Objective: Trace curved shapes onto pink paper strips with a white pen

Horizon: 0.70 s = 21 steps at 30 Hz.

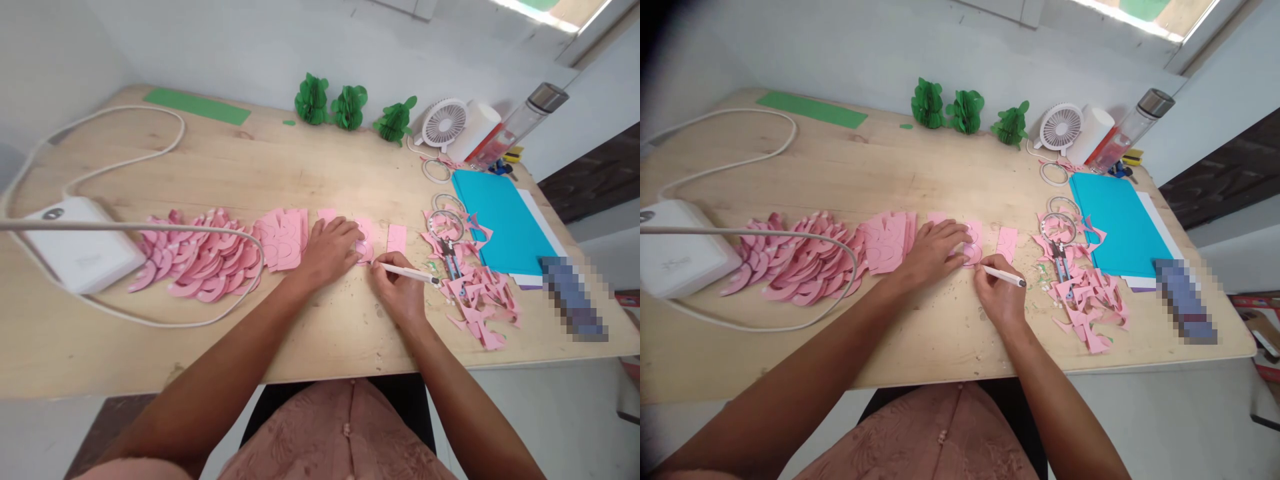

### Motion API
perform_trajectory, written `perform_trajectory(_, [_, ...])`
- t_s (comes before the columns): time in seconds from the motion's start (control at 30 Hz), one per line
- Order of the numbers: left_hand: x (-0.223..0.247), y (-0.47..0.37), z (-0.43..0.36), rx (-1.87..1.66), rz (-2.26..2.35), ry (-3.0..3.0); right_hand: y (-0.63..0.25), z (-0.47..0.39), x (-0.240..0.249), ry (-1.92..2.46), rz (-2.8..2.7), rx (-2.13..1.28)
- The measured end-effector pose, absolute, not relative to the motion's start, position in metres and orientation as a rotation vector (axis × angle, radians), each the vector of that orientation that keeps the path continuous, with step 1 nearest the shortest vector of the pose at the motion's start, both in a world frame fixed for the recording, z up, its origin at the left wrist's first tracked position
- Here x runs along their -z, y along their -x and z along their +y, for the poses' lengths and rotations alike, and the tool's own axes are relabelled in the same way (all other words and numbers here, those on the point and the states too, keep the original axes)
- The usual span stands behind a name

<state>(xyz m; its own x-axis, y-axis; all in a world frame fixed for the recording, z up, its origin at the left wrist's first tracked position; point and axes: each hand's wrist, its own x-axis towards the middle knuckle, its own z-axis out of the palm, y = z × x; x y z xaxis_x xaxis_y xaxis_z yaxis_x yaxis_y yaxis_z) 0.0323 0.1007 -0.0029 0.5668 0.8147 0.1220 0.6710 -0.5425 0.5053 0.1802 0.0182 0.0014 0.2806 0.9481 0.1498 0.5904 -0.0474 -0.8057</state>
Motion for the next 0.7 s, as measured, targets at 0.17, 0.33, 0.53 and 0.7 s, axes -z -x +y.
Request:
perform_trajectory(0.17, [0.0029, -0.0326, 0.1009, -0.484, 1.201, -2.400, -0.1803, 0.0178, -0.0021, 1.743, -1.428, -0.530])
perform_trajectory(0.33, [0.0021, -0.0328, 0.1004, -0.482, 1.211, -2.391, -0.1800, 0.0174, -0.0023, 1.742, -1.435, -0.511])
perform_trajectory(0.53, [0.0019, -0.0327, 0.1008, -0.484, 1.204, -2.396, -0.1799, 0.0172, -0.0020, 1.735, -1.433, -0.498])
perform_trajectory(0.7, [0.0030, -0.0326, 0.1009, -0.492, 1.202, -2.399, -0.1805, 0.0170, -0.0019, 1.733, -1.445, -0.478])
